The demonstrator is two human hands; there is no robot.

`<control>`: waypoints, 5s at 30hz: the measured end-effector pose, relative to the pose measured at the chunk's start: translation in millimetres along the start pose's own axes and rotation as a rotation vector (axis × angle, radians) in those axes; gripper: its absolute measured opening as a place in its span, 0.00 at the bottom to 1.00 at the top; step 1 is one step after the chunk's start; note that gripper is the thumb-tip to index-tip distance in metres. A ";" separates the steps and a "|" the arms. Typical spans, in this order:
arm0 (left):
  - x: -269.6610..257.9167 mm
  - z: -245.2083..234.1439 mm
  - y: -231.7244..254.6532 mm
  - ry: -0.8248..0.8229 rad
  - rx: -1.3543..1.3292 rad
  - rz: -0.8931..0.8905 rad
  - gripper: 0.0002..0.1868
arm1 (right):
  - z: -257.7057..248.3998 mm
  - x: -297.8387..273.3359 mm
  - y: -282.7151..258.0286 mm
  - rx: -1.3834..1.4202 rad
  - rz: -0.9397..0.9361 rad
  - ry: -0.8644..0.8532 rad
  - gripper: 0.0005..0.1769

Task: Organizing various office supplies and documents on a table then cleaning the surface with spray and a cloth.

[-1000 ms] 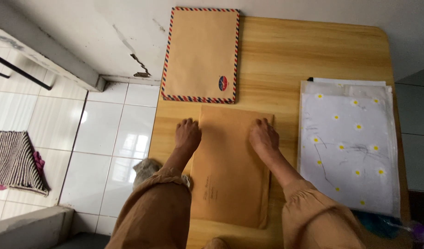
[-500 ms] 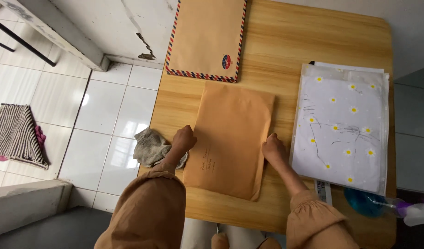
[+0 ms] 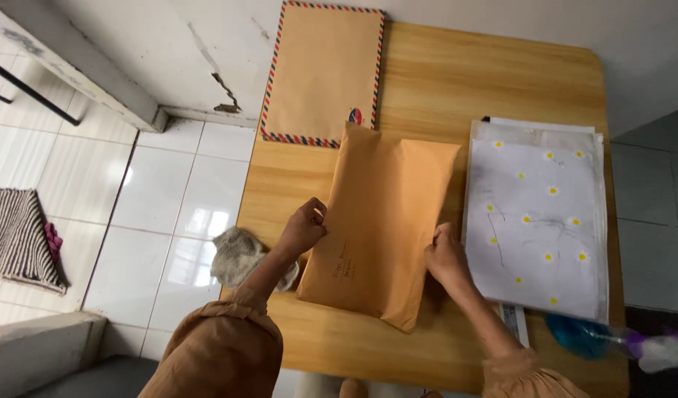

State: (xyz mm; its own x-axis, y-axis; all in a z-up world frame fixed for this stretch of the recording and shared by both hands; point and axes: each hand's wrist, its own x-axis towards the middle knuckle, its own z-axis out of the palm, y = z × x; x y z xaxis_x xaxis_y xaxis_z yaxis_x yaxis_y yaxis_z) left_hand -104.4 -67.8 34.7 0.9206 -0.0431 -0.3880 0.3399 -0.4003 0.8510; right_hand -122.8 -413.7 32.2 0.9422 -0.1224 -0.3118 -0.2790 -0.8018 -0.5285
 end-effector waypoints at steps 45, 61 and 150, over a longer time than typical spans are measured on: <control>392.2 -186.8 -29.3 0.459 0.010 -0.122 0.13 | 64.7 395.4 -253.7 0.140 0.092 0.068 0.14; 307.8 -62.3 57.7 0.354 0.775 0.708 0.03 | 16.6 288.7 -200.4 -0.452 -0.383 0.357 0.12; 329.0 -151.8 -10.2 0.571 0.605 0.404 0.13 | 70.5 292.3 -219.2 -0.062 -0.251 0.364 0.14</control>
